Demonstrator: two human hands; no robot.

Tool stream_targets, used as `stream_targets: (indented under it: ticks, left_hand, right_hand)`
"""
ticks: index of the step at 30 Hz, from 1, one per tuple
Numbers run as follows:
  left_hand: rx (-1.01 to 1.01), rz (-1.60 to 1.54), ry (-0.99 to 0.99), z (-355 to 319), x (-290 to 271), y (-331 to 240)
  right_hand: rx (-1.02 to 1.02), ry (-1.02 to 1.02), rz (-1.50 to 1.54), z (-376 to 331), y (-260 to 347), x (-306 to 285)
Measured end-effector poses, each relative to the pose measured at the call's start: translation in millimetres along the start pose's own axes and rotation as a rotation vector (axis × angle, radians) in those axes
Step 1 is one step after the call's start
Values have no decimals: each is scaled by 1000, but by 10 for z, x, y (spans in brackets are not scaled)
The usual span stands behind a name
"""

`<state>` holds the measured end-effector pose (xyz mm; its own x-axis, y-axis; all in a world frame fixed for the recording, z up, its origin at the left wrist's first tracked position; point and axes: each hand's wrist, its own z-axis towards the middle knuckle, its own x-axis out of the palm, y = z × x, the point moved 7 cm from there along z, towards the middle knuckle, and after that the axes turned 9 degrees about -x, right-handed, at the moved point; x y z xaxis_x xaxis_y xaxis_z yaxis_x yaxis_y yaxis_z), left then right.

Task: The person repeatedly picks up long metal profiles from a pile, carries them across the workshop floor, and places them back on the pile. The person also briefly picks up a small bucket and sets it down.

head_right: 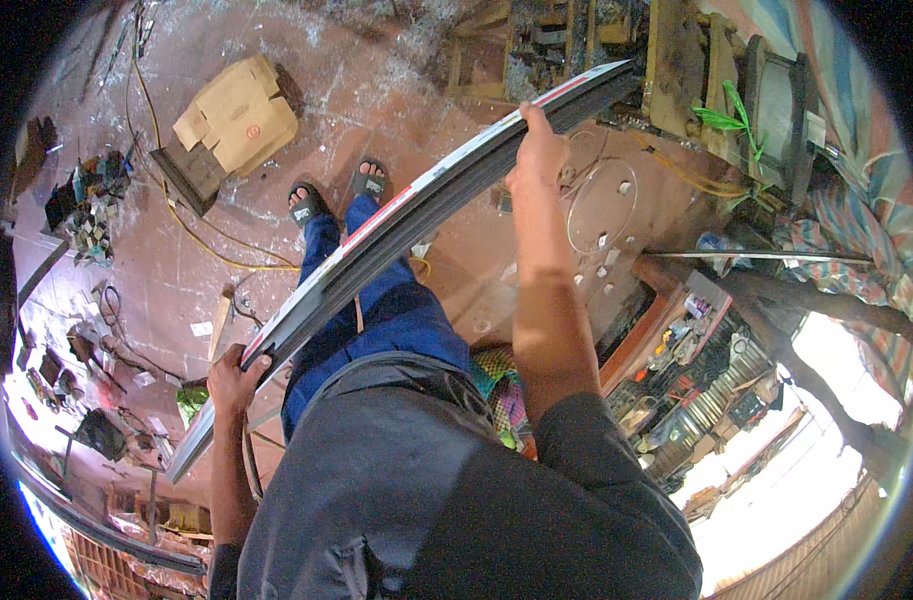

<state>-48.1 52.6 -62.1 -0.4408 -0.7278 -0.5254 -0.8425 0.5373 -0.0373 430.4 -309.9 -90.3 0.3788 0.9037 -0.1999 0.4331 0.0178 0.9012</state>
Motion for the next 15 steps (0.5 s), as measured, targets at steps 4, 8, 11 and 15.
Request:
stream_targets:
  ticks: [4, 8, 11, 15]
  left_hand:
    - [28, -49, -34, 23, 10, -46]
    - [77, -6, -77, 141, 16, -199]
    - [64, 1, -68, 191, 6, -198]
    - [8, 8, -48, 147, 5, -201]
  right_hand:
    - [-14, -30, -9, 176, 14, -54]
    - [-7, -1, 23, 266, 28, 1]
    - [-5, -64, -66, 226, 65, -6]
    - [-103, -113, -152, 379, 11, -99]
